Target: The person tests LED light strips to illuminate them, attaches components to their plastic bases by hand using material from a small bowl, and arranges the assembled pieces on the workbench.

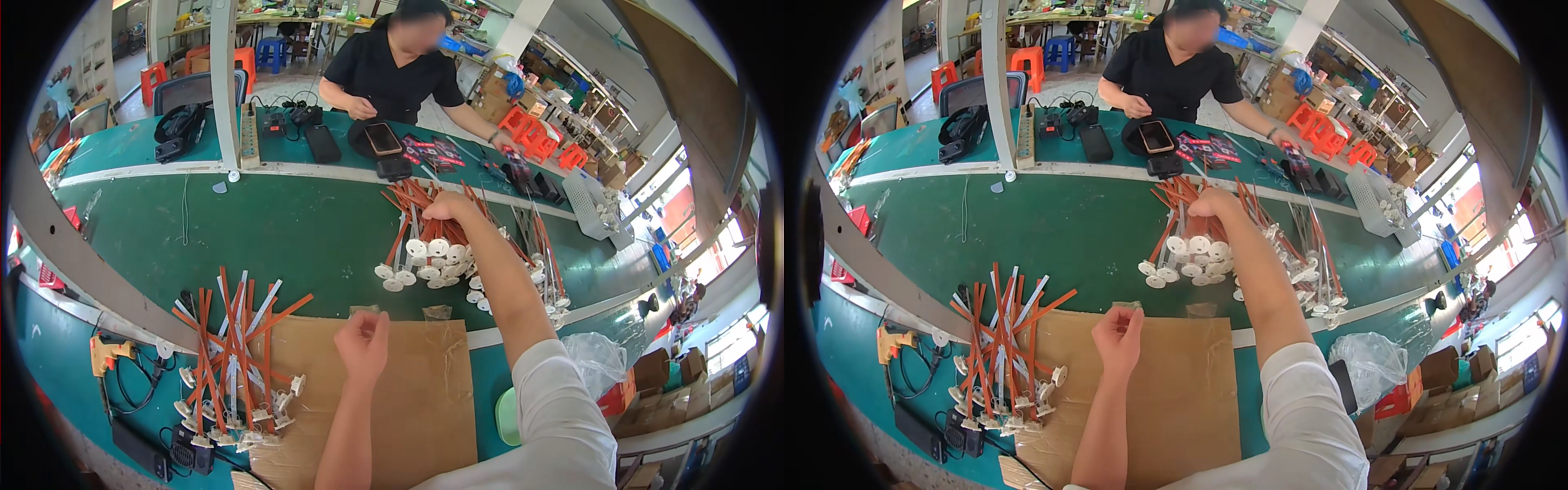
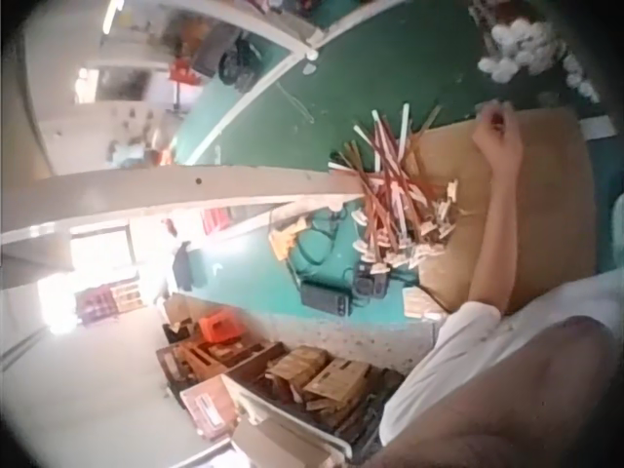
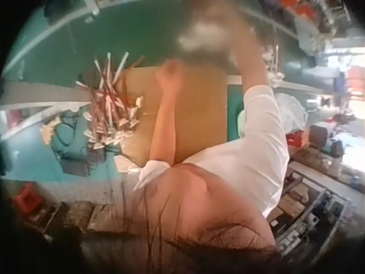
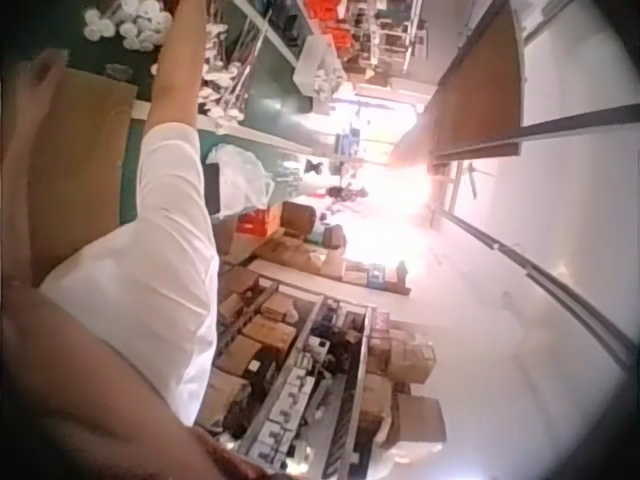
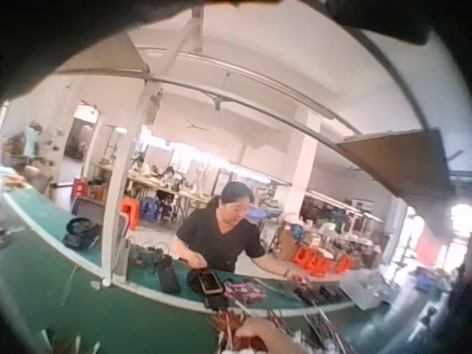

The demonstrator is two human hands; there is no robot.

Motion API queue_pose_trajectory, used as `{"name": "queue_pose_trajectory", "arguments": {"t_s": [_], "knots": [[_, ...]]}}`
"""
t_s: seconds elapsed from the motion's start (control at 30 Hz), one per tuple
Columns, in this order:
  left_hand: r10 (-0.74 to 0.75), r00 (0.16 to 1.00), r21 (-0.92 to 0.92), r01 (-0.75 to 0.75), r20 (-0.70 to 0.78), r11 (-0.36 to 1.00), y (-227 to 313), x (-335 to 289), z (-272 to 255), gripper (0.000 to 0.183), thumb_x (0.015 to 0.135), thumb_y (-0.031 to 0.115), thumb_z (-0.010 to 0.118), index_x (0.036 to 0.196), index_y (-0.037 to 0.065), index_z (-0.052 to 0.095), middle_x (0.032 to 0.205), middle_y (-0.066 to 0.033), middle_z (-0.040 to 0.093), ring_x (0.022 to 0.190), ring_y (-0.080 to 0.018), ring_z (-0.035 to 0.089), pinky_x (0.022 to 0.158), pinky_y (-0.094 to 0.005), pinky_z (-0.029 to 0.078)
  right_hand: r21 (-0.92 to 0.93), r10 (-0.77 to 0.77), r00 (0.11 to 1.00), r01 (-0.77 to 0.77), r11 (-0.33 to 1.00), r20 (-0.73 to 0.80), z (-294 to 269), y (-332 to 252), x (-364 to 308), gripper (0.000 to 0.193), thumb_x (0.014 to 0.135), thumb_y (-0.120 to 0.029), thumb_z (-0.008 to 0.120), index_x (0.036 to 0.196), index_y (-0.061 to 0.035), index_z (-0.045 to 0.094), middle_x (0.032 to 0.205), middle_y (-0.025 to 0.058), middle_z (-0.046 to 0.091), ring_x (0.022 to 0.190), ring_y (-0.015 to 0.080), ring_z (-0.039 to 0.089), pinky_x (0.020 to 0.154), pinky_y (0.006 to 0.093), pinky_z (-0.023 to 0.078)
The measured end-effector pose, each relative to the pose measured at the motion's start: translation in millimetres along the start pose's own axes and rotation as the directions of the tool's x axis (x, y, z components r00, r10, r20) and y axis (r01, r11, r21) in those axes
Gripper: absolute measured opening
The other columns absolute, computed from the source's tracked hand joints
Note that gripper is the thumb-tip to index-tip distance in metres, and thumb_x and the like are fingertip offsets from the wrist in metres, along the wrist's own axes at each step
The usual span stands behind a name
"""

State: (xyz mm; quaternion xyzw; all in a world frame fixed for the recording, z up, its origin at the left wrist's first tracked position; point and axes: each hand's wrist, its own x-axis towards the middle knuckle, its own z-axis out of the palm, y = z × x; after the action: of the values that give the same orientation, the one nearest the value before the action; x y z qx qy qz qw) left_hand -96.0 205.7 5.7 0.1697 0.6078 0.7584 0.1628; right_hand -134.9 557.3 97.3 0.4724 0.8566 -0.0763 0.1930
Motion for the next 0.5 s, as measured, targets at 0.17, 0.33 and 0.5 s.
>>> {"name": "queue_pose_trajectory", "arguments": {"t_s": [0.17, 0.33, 0.5], "knots": [[-0.021, 1.0, 0.023, 0.021, 0.021, 1.0, -1.0, 0.1, 3.8, 0.022, 0.086, 0.014, 0.072, 0.073, -0.001, 0.062, 0.058, -0.0012, 0.058, 0.052, -0.0045, 0.049, 0.049, -0.0234, 0.038, -0.043, 0.053, 0.997, -0.056, 0.998, -0.062, 1.5, 4.4, -8.7, 0.058, 0.065, -0.035, 0.073, 0.115, -0.0074, 0.071, 0.124, 0.0158, 0.066, 0.113, 0.0318, 0.064, 0.097, 0.0402, 0.049], [0.003, 1.0, 0.037, -0.003, 0.002, 0.999, -7.2, 3.0, -1.3, 0.022, 0.086, 0.014, 0.072, 0.074, -0.001, 0.062, 0.058, -0.0017, 0.059, 0.053, -0.005, 0.05, 0.05, -0.0236, 0.04, 0.025, -0.005, 0.983, 0.01, 1.0, -0.183, -7.1, -0.7, -37.3, 0.053, 0.065, -0.035, 0.076, 0.106, -0.0018, 0.072, 0.117, 0.0197, 0.068, 0.11, 0.0325, 0.065, 0.094, 0.0384, 0.052], [0.007, 1.0, 0.035, -0.007, -0.002, 0.999, -3.8, 4.0, -1.4, 0.022, 0.086, 0.014, 0.072, 0.074, -0.001, 0.061, 0.059, -0.0017, 0.059, 0.054, -0.0052, 0.052, 0.051, -0.0234, 0.042, 0.009, -0.134, 0.908, 0.15, 0.989, -0.397, 25.6, 10.0, -47.9, 0.064, 0.064, -0.041, 0.08, 0.115, -0.0044, 0.065, 0.112, 0.021, 0.067, 0.107, 0.0331, 0.066, 0.092, 0.0448, 0.054]]}}
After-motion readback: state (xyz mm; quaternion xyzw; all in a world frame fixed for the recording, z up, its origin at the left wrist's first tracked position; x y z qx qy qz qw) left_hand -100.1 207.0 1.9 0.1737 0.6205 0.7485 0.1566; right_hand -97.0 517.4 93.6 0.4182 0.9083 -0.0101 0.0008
